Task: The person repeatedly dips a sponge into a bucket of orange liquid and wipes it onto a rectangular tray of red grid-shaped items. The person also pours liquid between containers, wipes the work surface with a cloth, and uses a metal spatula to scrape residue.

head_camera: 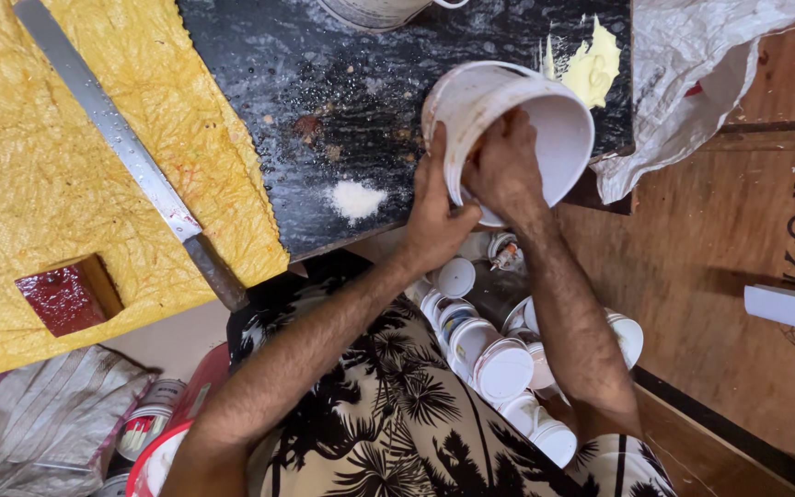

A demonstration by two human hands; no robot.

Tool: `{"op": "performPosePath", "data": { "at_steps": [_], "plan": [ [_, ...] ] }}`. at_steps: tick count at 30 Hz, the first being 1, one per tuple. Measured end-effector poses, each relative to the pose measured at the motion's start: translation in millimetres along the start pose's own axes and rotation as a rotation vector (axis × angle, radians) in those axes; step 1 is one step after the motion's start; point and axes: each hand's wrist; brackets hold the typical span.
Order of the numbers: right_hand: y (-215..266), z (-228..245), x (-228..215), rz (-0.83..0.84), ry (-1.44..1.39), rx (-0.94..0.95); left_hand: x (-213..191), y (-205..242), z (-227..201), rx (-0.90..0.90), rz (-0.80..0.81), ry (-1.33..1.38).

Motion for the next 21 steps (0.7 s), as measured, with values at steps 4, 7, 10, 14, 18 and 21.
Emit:
{"op": "performPosePath", "data": {
  "at_steps": [4,7,10,14,18,21],
  "plan": [
    [-8.2,-26.6,35.3,-0.035,0.260,-0.239,4.6,10.4,-6.8,-0.061,0.026,0.031],
    [-11.9,-38.8,48.3,-0.067,0.293,-0.291,7.2,12.2,-12.3,-0.076,0.030,0.034],
    [-8.2,-38.6,43.8,-0.066,0.064,-0.219,9.9,11.4,-14.4,-0.069,0.026,0.052],
    [0.2,-26.4,9.0,0.170,-1.135,0.183,6.4,6.0,-12.9,-0.079,0.010,0.014],
    [8.3,-14.6,-26.6,0.130,-1.344,0.127,-1.1,2.8,-9.4,-0.059,0.025,-0.007],
    [9.0,-4.1,-26.9,0.001,-0.822,0.077,-6.6,4.0,-7.5,-0.016,0.039,-0.037]
  ]
}}
Point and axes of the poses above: each hand's wrist, its own y-axis away from the middle knuckle, its own x-axis out of the palm, z = x × y, and after that the axes turned 7 degrees about z, right-handed
